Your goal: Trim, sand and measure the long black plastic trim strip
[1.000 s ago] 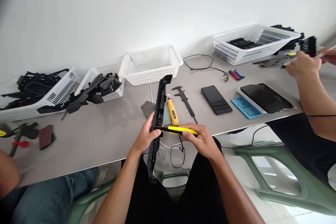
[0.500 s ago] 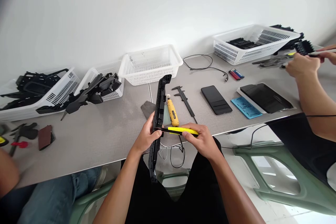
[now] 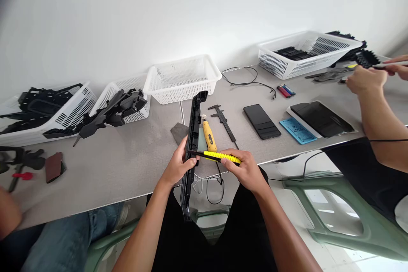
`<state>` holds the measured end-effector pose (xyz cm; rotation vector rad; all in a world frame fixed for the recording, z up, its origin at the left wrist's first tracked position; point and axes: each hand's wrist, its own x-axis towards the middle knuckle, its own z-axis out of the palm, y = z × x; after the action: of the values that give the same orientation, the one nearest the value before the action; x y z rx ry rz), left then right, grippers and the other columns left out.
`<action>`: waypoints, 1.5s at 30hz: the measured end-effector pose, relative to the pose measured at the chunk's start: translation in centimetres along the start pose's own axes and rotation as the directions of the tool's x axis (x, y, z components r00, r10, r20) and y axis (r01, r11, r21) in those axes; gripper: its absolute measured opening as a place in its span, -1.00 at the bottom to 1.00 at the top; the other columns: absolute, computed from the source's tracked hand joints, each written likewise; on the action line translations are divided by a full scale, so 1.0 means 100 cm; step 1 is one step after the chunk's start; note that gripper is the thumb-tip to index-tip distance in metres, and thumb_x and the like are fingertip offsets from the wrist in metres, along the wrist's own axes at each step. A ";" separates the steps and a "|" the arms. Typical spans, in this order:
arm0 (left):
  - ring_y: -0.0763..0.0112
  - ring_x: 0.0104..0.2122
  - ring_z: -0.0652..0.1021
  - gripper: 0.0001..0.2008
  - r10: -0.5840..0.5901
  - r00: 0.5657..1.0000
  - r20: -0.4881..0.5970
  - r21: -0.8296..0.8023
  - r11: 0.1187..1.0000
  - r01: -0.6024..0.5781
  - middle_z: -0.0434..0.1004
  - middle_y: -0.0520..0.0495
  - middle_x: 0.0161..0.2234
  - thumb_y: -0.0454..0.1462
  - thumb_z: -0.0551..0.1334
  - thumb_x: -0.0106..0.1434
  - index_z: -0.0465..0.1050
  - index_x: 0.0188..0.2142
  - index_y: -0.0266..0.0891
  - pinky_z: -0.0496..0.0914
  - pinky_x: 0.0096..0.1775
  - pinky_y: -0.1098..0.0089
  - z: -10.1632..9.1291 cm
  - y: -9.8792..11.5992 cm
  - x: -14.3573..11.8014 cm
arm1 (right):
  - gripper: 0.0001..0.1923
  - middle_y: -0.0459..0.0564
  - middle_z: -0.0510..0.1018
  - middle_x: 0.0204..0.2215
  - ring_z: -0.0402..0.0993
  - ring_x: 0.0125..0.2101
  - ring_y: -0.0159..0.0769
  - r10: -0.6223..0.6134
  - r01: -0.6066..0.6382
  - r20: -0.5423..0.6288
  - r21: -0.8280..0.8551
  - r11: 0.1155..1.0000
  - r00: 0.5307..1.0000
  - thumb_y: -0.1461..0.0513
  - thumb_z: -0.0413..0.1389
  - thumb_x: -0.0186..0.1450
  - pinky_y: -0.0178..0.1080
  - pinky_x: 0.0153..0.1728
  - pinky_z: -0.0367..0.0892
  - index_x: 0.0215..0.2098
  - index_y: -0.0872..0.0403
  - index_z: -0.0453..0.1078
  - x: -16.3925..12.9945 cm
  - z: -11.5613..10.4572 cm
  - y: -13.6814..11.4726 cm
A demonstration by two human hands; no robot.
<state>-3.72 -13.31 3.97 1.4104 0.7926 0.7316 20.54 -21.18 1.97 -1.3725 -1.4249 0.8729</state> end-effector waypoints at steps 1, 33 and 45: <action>0.23 -0.19 0.53 -0.11 -0.015 1.000 0.005 -0.003 1.000 0.015 0.53 -0.06 -0.19 -0.19 0.35 0.30 0.08 0.55 -0.22 0.48 -0.02 0.20 0.000 0.001 0.000 | -0.65 0.00 0.75 -0.28 0.58 -0.34 -0.16 0.007 -0.007 -0.028 -0.006 1.000 1.000 -0.01 0.23 0.46 -0.22 -0.29 0.42 -0.06 0.04 0.73 0.000 0.001 -0.001; 0.22 -0.14 0.55 -0.13 0.007 1.000 0.003 -0.009 1.000 -0.007 0.54 -0.07 -0.16 -0.22 0.34 0.32 0.09 0.55 -0.20 0.48 0.00 0.21 0.000 0.001 0.000 | -0.49 0.02 0.71 -0.33 0.56 -0.37 -0.16 0.016 -0.016 0.031 0.017 1.000 0.999 -0.17 0.20 0.48 -0.20 -0.32 0.43 -0.10 0.06 0.72 0.000 0.001 -0.003; 0.26 -0.20 0.52 -0.10 -0.027 1.000 0.007 -0.014 1.000 0.027 0.53 -0.04 -0.20 -0.20 0.35 0.30 0.07 0.56 -0.21 0.46 -0.05 0.23 0.000 0.003 0.000 | -0.49 0.04 0.75 -0.24 0.61 -0.30 -0.11 0.015 -0.015 -0.059 -0.003 1.000 0.998 -0.17 0.19 0.48 -0.19 -0.28 0.47 -0.07 0.04 0.72 0.001 0.003 -0.004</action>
<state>-3.71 -13.26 4.26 1.3858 0.7984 0.7100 20.15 -21.06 2.32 -1.4020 -1.3733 0.8333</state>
